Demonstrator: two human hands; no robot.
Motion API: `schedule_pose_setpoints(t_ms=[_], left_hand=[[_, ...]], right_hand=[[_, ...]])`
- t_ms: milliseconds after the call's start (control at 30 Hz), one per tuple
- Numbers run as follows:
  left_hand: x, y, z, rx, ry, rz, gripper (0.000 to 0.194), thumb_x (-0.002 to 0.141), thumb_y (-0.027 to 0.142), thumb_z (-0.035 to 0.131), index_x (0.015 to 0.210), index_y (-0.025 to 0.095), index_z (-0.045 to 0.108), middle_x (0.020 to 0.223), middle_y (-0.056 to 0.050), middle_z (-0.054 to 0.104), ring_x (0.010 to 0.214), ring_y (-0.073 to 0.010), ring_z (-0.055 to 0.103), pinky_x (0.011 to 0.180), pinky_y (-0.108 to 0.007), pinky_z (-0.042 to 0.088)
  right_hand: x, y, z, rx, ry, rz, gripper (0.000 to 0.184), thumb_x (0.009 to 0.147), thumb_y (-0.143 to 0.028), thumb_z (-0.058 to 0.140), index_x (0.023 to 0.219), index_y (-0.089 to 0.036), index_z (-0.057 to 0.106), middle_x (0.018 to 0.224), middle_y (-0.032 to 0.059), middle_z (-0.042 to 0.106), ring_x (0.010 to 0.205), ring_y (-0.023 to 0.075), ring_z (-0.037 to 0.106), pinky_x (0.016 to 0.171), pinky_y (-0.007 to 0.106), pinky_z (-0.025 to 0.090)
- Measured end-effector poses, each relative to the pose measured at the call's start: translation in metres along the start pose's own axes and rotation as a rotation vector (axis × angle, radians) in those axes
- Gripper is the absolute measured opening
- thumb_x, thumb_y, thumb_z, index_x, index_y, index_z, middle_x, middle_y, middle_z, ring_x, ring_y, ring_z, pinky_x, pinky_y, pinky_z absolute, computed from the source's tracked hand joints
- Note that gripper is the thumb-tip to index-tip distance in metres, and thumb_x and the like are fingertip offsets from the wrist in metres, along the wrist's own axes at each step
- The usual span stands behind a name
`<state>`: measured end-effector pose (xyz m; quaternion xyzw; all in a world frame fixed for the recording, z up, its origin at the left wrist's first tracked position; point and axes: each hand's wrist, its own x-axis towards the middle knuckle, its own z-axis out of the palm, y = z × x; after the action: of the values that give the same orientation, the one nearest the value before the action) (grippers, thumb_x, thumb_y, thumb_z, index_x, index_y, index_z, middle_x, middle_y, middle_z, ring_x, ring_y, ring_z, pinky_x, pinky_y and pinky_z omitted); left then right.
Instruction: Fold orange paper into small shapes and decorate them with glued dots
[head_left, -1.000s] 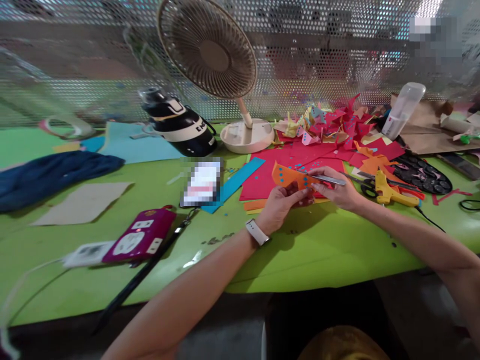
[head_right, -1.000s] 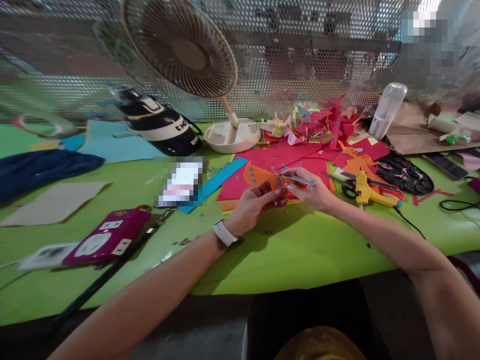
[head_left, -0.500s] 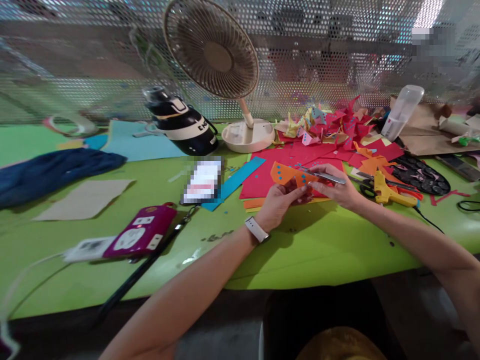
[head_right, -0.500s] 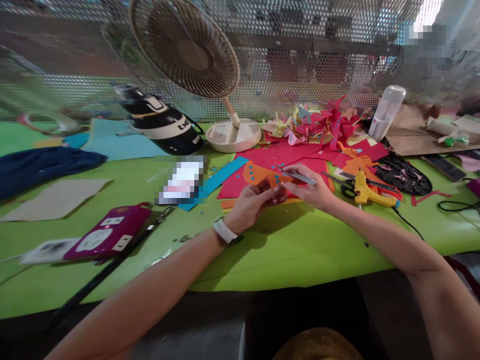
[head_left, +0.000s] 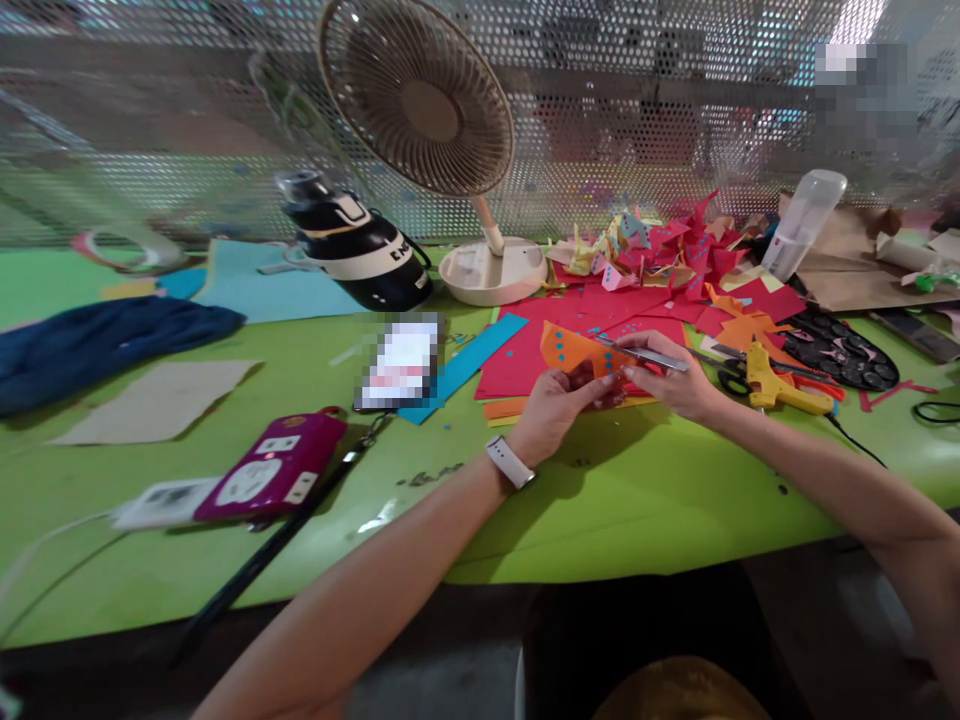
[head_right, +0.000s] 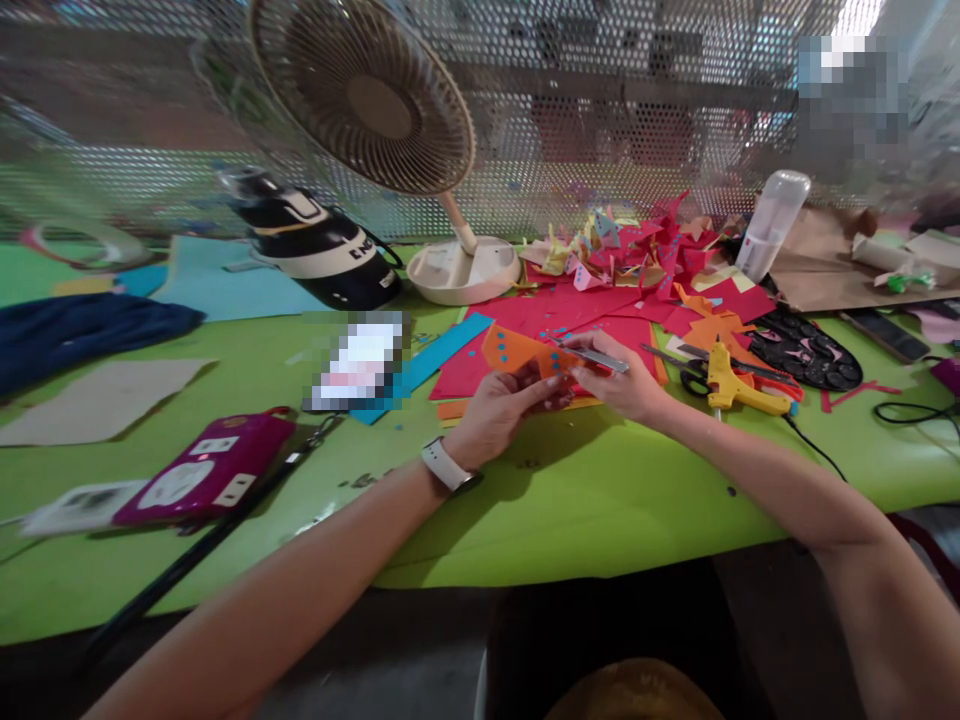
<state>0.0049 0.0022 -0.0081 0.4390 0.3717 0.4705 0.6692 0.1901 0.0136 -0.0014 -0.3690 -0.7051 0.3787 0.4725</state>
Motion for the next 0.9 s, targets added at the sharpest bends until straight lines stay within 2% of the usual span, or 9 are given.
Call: schedule_pose_setpoints(t_ms=[167,433,567,667,833,900], left_hand=[[0.0011,-0.0011,-0.0009,-0.005,-0.013,0.018,0.045,0.055,0.040,0.094,0.085,0.014,0.073,0.079,-0.004,0.076,0.065,-0.0153,0.071,0.069,-0.029,0.062],[0.0002,-0.0004,-0.0007,0.032,-0.020,0.054,0.044,0.058,0.041,0.094,0.087,0.015,0.074,0.084,-0.005,0.077,0.069,-0.0164,0.072,0.072,-0.030,0.062],[-0.0003,-0.0001,0.0004,0.052,-0.016,0.057,0.045,0.058,0.042,0.094,0.088,0.014,0.075,0.090,-0.007,0.078,0.070,-0.0171,0.072,0.073,-0.032,0.062],[-0.0002,-0.0005,-0.0001,0.044,-0.003,0.048,0.046,0.056,0.042,0.094,0.088,0.014,0.075,0.089,-0.006,0.078,0.068,-0.0162,0.072,0.072,-0.031,0.062],[0.0008,-0.0014,-0.0006,0.024,0.010,0.034,0.048,0.052,0.042,0.096,0.085,0.014,0.075,0.081,-0.004,0.077,0.064,-0.0150,0.071,0.069,-0.028,0.061],[0.0009,-0.0013,-0.0003,0.033,0.015,0.032,0.049,0.052,0.043,0.096,0.085,0.014,0.074,0.081,-0.004,0.077,0.064,-0.0156,0.071,0.069,-0.029,0.061]], right_hand=[[-0.0018,-0.0049,-0.0049,0.047,-0.054,0.015,0.034,0.079,-0.023,0.060,0.113,-0.020,0.062,0.118,0.0075,0.070,0.112,0.0213,0.066,0.101,0.041,0.052],[-0.0008,-0.0031,-0.0013,0.058,0.010,0.011,0.035,0.082,-0.040,0.070,0.110,-0.022,0.061,0.114,0.0077,0.069,0.108,0.0217,0.066,0.098,0.042,0.054],[-0.0012,-0.0005,-0.0001,0.034,-0.025,-0.013,0.030,0.084,-0.032,0.065,0.112,-0.022,0.061,0.116,0.0073,0.068,0.112,0.0201,0.064,0.102,0.041,0.051],[-0.0020,-0.0012,-0.0018,0.053,-0.051,-0.009,0.033,0.083,-0.028,0.062,0.115,-0.023,0.062,0.119,0.0069,0.068,0.115,0.0210,0.063,0.104,0.042,0.049],[-0.0015,-0.0032,-0.0018,0.052,-0.016,0.011,0.033,0.082,-0.036,0.067,0.111,-0.022,0.062,0.115,0.0069,0.069,0.110,0.0217,0.065,0.100,0.042,0.052],[-0.0013,-0.0037,-0.0015,0.045,-0.003,0.009,0.031,0.080,-0.034,0.068,0.109,-0.022,0.062,0.113,0.0070,0.070,0.110,0.0216,0.066,0.101,0.042,0.052]])
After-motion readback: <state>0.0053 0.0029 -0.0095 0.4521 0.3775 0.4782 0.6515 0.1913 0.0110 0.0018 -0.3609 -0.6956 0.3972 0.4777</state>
